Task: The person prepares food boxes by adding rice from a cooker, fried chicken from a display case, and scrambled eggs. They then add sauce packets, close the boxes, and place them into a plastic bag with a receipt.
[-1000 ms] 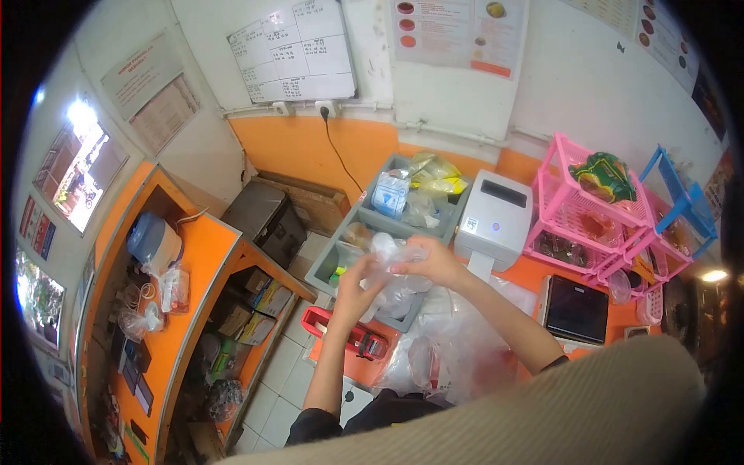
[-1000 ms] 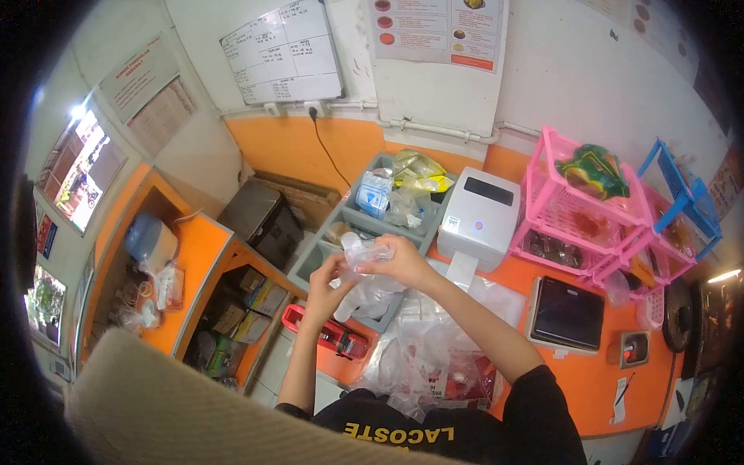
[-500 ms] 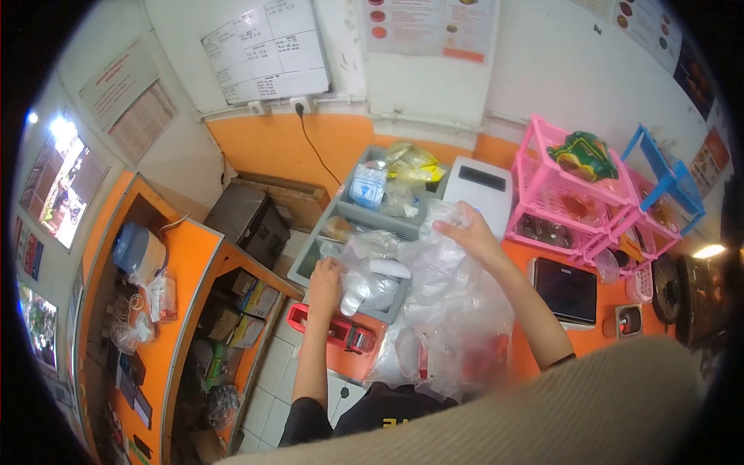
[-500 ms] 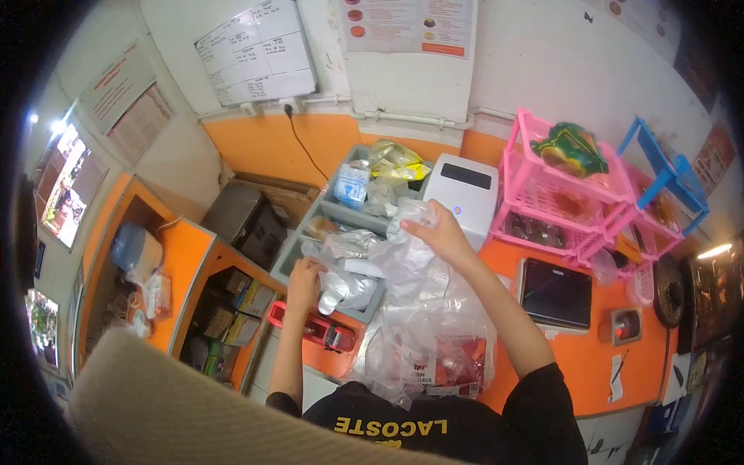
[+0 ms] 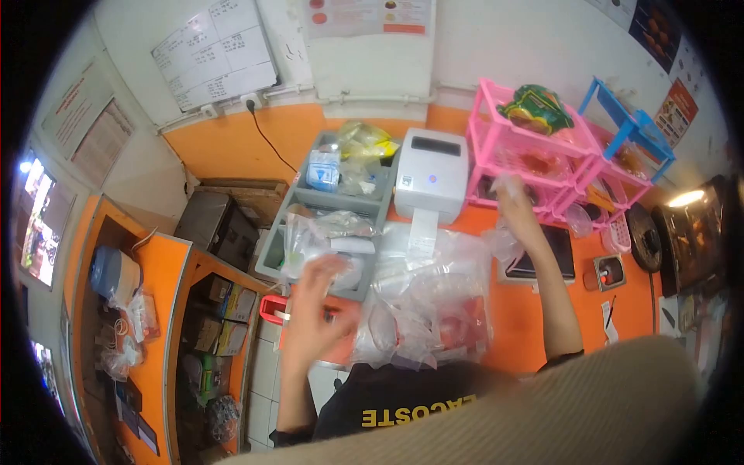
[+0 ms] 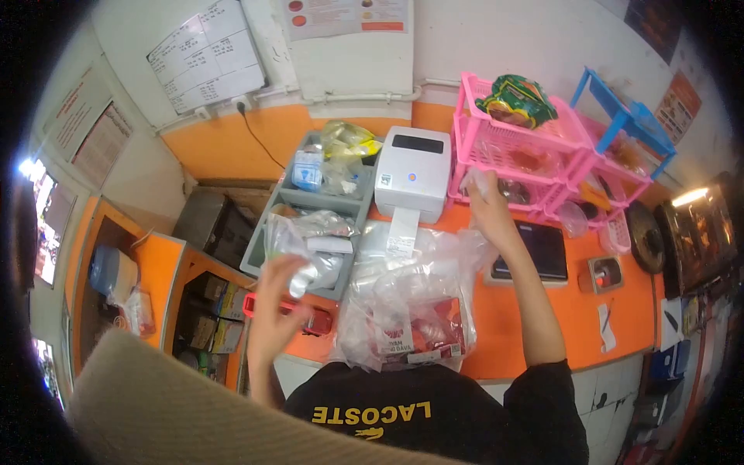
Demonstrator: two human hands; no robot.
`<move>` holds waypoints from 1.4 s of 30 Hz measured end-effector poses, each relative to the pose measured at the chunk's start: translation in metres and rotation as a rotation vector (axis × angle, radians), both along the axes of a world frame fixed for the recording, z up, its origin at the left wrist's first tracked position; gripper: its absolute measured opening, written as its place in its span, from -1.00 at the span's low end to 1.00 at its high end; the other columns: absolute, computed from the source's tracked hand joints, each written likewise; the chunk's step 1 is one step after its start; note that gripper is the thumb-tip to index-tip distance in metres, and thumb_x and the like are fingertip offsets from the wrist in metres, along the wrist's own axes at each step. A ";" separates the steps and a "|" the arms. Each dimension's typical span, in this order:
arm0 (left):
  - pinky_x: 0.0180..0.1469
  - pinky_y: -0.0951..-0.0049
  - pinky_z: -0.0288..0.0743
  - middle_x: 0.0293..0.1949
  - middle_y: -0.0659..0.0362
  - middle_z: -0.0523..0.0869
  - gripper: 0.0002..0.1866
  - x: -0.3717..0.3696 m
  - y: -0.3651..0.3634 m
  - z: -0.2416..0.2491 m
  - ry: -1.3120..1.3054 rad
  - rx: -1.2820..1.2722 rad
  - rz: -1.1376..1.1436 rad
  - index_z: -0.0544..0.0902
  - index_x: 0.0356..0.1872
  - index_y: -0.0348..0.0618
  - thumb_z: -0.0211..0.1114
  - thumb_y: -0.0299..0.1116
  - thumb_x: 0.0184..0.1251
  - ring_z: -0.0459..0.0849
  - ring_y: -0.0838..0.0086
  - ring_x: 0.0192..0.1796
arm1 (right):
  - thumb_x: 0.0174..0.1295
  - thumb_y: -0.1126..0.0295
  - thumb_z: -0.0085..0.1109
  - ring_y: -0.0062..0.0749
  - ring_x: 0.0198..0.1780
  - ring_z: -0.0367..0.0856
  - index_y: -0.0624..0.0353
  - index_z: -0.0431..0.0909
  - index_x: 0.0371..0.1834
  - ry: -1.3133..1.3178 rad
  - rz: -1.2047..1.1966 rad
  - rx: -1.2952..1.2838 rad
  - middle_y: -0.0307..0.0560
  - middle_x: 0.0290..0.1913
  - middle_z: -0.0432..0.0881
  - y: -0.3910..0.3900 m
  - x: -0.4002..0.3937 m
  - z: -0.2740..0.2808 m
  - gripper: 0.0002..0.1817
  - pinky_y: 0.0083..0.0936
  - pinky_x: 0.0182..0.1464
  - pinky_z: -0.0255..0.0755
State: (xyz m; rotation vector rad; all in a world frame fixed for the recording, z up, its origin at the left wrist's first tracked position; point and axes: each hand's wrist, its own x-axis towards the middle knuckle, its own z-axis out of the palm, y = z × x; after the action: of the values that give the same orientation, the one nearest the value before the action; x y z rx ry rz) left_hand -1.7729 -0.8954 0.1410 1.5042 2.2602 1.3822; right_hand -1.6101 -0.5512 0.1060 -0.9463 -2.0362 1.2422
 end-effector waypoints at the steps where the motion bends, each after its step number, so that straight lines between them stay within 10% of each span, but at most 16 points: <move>1: 0.13 0.17 0.42 0.15 -0.05 0.46 -0.49 0.022 -0.001 0.014 -0.115 0.037 -0.155 0.58 0.06 -0.14 0.45 -0.26 0.03 0.49 0.00 0.17 | 0.42 0.17 -0.05 -0.04 0.19 0.46 0.32 0.13 0.38 0.000 -0.035 -0.053 0.25 0.15 0.48 -0.018 0.005 0.018 -0.41 -0.34 0.30 0.24; 7: -0.12 0.33 0.49 -0.16 0.01 0.58 -0.62 0.046 0.016 -0.026 0.011 0.112 -0.133 0.58 -0.04 -0.27 0.35 -0.47 0.05 0.57 0.11 -0.15 | 0.23 0.39 -0.04 -0.04 0.35 0.21 0.29 0.15 0.25 0.603 0.311 0.385 0.22 0.29 0.18 -0.117 0.035 0.016 -0.48 -0.22 0.30 0.18; 12: -0.20 0.43 0.47 -0.07 0.14 0.63 -0.70 0.049 0.010 -0.023 -0.685 0.264 -0.160 0.52 0.07 -0.33 0.02 -0.45 0.40 0.54 0.47 -0.30 | 0.14 0.51 0.17 -0.13 0.01 0.49 0.07 0.31 -0.21 1.023 0.533 0.486 -0.02 -0.06 0.42 -0.193 0.014 -0.006 -0.76 -0.24 -0.08 0.48; 16: -0.31 0.59 0.43 0.09 0.12 0.61 -0.54 0.058 0.007 -0.010 -0.755 0.300 -0.224 0.33 0.35 -0.25 -0.11 -0.43 0.46 0.42 0.64 -0.44 | 0.10 0.41 0.21 -0.08 -0.03 0.58 0.10 0.48 -0.07 0.270 0.890 0.704 0.03 -0.12 0.53 -0.175 -0.005 -0.057 -0.71 -0.27 -0.02 0.51; 22: -0.39 0.66 0.44 0.28 0.03 0.50 -0.35 0.063 0.019 -0.014 -0.756 0.216 -0.367 0.25 0.44 -0.20 -0.16 -0.64 0.24 0.30 0.71 -0.57 | 0.14 0.18 0.16 0.01 -0.21 0.63 0.30 0.65 -0.27 -0.948 0.870 0.049 0.16 -0.25 0.68 -0.089 -0.044 -0.114 -0.65 -0.13 -0.13 0.47; 31: -0.38 0.65 0.45 0.28 0.04 0.50 -0.35 0.065 0.031 -0.011 -0.735 0.174 -0.351 0.27 0.43 -0.17 -0.18 -0.66 0.24 0.33 0.70 -0.55 | 0.08 0.03 0.16 -0.05 -0.21 0.66 0.29 0.68 -0.25 -1.218 0.955 0.377 0.15 -0.22 0.70 -0.095 -0.059 -0.137 -0.52 -0.21 -0.12 0.51; 37: -0.37 0.63 0.46 0.27 0.08 0.51 -0.37 0.062 0.028 -0.005 -0.752 0.200 -0.297 0.27 0.43 -0.15 -0.14 -0.66 0.28 0.40 0.67 -0.53 | 0.13 -0.01 0.16 -0.08 -0.21 0.67 0.23 0.70 -0.30 -1.013 0.859 0.170 0.11 -0.22 0.72 -0.106 -0.029 -0.053 -0.54 -0.17 -0.11 0.51; 42: -0.39 0.62 0.45 0.27 0.08 0.52 -0.41 0.061 0.023 0.004 -0.748 0.214 -0.222 0.27 0.42 -0.17 -0.12 -0.64 0.32 0.40 0.68 -0.55 | 0.30 -0.04 0.02 -0.13 -0.21 0.68 0.13 0.73 -0.36 -0.947 0.807 1.006 0.00 -0.32 0.71 -0.112 0.001 -0.012 -0.53 -0.09 -0.14 0.47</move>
State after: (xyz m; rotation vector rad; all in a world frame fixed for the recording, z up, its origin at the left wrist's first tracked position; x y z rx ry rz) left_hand -1.7116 -0.8723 0.1450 0.9857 1.4877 1.7642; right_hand -1.6087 -0.6634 0.0940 -0.1385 -3.3993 -0.2308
